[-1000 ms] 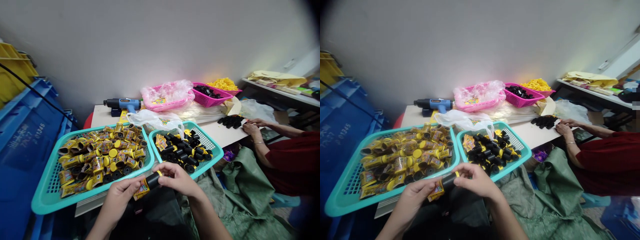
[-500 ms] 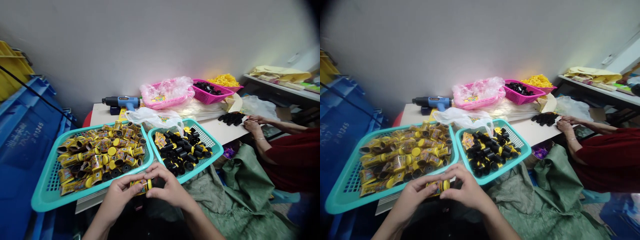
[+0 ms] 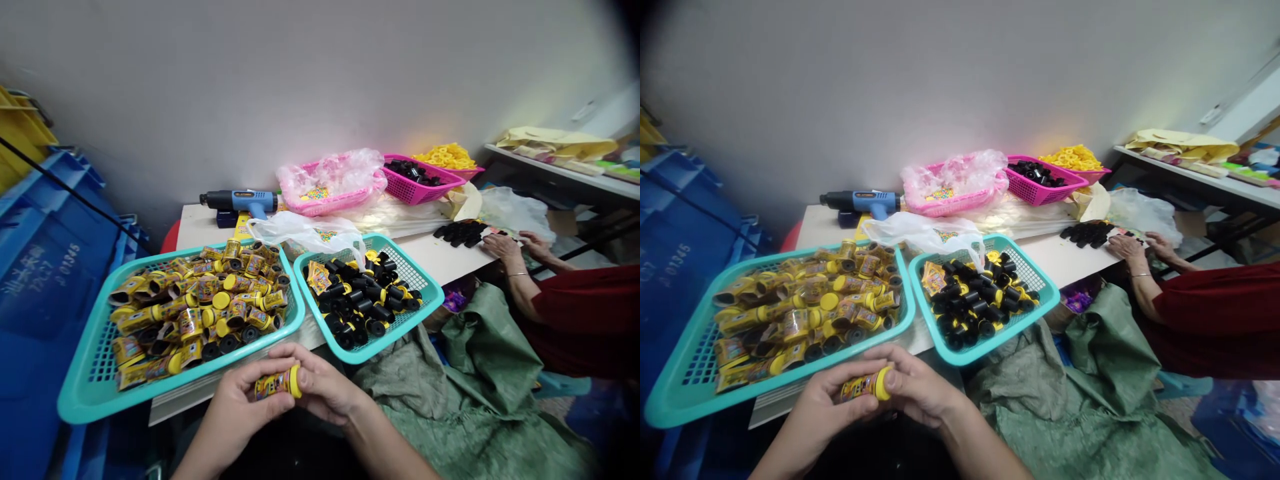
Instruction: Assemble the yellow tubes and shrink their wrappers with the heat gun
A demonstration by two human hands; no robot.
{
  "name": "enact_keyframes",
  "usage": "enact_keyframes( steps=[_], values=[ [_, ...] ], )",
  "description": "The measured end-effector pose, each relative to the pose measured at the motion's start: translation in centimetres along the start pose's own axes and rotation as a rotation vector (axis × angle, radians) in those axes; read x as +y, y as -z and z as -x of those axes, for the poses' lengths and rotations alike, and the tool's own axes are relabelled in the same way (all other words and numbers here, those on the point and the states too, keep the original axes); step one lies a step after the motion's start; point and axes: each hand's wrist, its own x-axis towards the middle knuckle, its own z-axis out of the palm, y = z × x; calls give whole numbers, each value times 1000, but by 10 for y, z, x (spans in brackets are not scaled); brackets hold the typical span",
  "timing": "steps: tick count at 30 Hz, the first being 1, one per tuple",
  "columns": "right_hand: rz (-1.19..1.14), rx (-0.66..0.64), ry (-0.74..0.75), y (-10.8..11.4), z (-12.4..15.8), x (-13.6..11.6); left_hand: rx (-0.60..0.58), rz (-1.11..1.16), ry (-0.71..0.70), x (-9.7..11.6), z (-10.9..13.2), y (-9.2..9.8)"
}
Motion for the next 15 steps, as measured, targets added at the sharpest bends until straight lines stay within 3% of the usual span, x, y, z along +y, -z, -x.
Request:
enact_keyframes(
  steps=[6,8,10,11,13,15],
  values=[
    [40,-7,-12,5,0,3,-35,-39,-65,-1,5,-4],
    [121,-11,27,1,2,-2,-51,-51,-91,1,4,-3],
    [283,8,127,-1,6,-14,22,-116,-149,6,-3,4],
    [403,54,196,0,9,-24,107,-171,-198,11,-9,9],
    [750,270,323,11,16,-51,354,-327,-327,20,-22,23],
    [1242,660,356,34,25,-85,592,-465,-439,26,-33,36]
  ],
)
